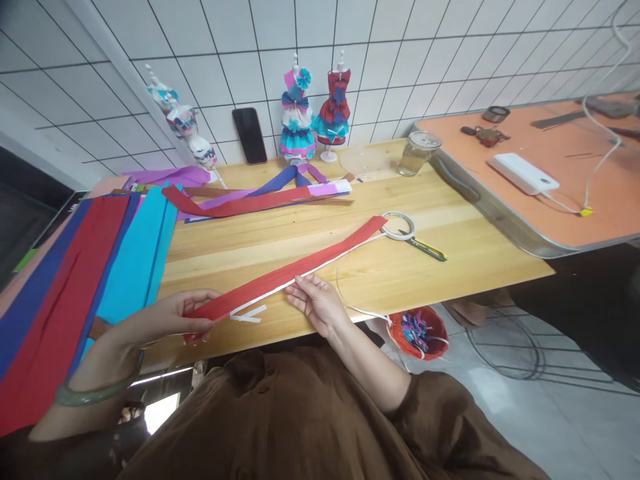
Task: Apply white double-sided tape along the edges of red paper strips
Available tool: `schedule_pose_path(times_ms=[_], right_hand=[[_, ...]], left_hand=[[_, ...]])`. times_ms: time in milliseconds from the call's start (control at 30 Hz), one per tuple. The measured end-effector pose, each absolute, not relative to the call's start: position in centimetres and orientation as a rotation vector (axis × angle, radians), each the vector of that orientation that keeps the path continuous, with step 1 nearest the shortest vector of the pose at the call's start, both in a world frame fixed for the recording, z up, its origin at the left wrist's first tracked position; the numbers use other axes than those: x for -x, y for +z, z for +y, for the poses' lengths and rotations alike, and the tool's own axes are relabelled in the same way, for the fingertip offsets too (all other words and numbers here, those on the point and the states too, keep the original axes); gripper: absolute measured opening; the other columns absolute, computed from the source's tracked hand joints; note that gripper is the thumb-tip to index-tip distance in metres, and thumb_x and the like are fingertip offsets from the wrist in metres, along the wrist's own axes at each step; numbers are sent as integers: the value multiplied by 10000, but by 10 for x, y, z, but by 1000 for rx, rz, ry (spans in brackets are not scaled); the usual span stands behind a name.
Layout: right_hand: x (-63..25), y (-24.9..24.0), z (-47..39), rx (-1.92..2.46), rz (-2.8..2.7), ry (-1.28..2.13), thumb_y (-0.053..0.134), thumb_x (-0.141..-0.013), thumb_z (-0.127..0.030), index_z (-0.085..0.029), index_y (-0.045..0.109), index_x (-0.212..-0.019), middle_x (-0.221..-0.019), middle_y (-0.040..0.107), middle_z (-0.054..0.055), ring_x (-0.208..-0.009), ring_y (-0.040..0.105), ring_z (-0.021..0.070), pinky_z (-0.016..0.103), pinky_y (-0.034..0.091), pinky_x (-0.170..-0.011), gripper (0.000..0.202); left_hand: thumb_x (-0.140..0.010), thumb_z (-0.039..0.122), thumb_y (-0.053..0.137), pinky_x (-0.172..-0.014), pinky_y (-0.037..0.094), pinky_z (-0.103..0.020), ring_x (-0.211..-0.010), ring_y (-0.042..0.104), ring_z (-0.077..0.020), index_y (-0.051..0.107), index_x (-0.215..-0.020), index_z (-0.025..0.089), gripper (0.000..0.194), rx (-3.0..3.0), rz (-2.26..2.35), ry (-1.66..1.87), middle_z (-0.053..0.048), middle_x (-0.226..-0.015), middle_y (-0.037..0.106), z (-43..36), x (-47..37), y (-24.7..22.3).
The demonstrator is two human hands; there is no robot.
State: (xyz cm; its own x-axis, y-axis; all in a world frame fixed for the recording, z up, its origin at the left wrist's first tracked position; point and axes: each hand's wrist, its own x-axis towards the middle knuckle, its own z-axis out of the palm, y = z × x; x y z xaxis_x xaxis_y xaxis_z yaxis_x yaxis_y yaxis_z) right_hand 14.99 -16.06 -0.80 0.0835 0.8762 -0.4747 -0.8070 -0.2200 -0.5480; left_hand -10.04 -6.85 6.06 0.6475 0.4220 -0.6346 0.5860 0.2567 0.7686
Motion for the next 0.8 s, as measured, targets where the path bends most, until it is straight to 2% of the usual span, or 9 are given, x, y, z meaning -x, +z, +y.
schedule_pose_path(times_ms=[133,233,300,367,433,633,733,800], right_hand=[[-149,-9,-159,936,-92,1531,696,-689,-177,-152,570,-670,-643,677,0,-657,660,114,227,526,-641,130],[-147,-4,-160,972,-108,1559,660,-731,-224,-148,584,-717,-715,694,22,-704,667,133,254,528,-673,109],[-143,3,-164,1025,-193,1739,600,-775,-342,-132,606,-799,-784,701,67,-729,671,168,289,529,-668,212],[-138,11,-169,1097,-379,1976,491,-801,-498,-108,620,-871,-788,697,113,-663,672,190,297,522,-592,417],[-131,19,-174,1197,-624,1997,433,-795,-567,-101,632,-881,-744,692,118,-571,655,168,262,492,-525,515],[-106,33,-178,1251,-1173,1650,570,-745,-467,-143,665,-800,-718,668,50,-561,595,110,216,446,-536,342],[-97,30,-174,1208,-981,1774,575,-739,-476,-138,648,-785,-725,672,59,-558,604,115,219,458,-524,349],[-93,26,-171,1120,-698,1923,545,-758,-497,-128,631,-816,-788,683,92,-623,638,142,248,491,-569,383]], left_hand=[[-688,326,648,-486,398,-202,-535,511,-89,492,-1096,179,461,-1337,966,-79,9,-656,594,-71,106,57],[-705,332,632,-497,399,-201,-533,502,-80,502,-1068,169,418,-1355,955,-68,7,-656,592,-73,106,59],[-699,331,637,-504,405,-207,-539,501,-81,487,-1092,171,449,-1373,949,-62,7,-677,590,-74,105,61],[-681,329,653,-506,406,-209,-551,502,-82,479,-1101,173,480,-1387,944,-51,8,-708,584,-74,104,61],[-667,333,662,-504,404,-210,-569,511,-86,480,-1098,175,493,-1390,938,-34,2,-746,584,-74,103,61],[-661,347,660,-496,408,-215,-596,522,-102,444,-1172,206,572,-1453,905,0,-10,-811,596,-74,106,58],[-669,331,651,-547,432,-225,-671,547,-116,409,-1228,231,618,-1504,874,35,-44,-956,597,-75,108,58],[-668,321,650,-581,447,-229,-745,561,-132,391,-1252,246,643,-1520,865,68,-69,-1084,562,-77,109,57]])
